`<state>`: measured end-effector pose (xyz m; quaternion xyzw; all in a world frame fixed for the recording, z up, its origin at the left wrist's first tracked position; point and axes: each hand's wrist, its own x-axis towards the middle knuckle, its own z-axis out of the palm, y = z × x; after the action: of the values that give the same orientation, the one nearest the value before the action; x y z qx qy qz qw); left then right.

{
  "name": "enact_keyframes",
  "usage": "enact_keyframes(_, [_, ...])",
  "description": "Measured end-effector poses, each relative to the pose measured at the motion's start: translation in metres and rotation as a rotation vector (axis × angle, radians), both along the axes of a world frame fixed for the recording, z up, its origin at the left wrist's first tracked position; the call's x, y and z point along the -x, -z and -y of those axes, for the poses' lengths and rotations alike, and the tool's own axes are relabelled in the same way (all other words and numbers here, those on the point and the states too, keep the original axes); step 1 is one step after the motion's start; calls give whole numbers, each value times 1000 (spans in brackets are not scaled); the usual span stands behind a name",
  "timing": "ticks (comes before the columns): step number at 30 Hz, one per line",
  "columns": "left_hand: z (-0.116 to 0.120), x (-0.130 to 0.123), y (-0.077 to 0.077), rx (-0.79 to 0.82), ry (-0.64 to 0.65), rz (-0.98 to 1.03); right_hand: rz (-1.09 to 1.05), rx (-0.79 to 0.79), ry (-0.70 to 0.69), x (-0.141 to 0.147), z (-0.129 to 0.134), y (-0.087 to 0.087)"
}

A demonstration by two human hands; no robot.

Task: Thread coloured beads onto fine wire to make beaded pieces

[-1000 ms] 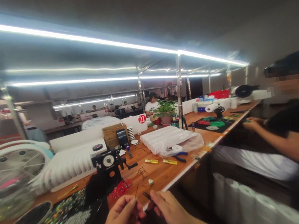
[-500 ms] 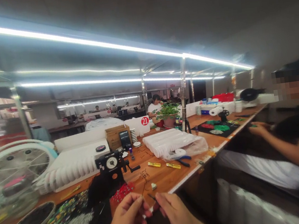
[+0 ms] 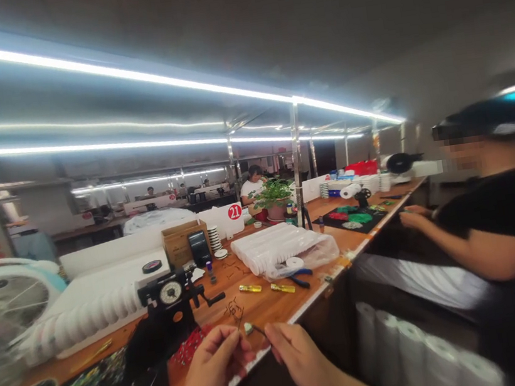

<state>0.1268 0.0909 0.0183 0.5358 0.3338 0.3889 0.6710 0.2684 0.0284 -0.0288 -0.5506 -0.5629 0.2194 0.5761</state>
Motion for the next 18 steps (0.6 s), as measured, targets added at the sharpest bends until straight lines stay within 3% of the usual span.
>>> enact_keyframes(18, [-17,-21,7,22,48,29,266,-67,46,-27,-22,-14])
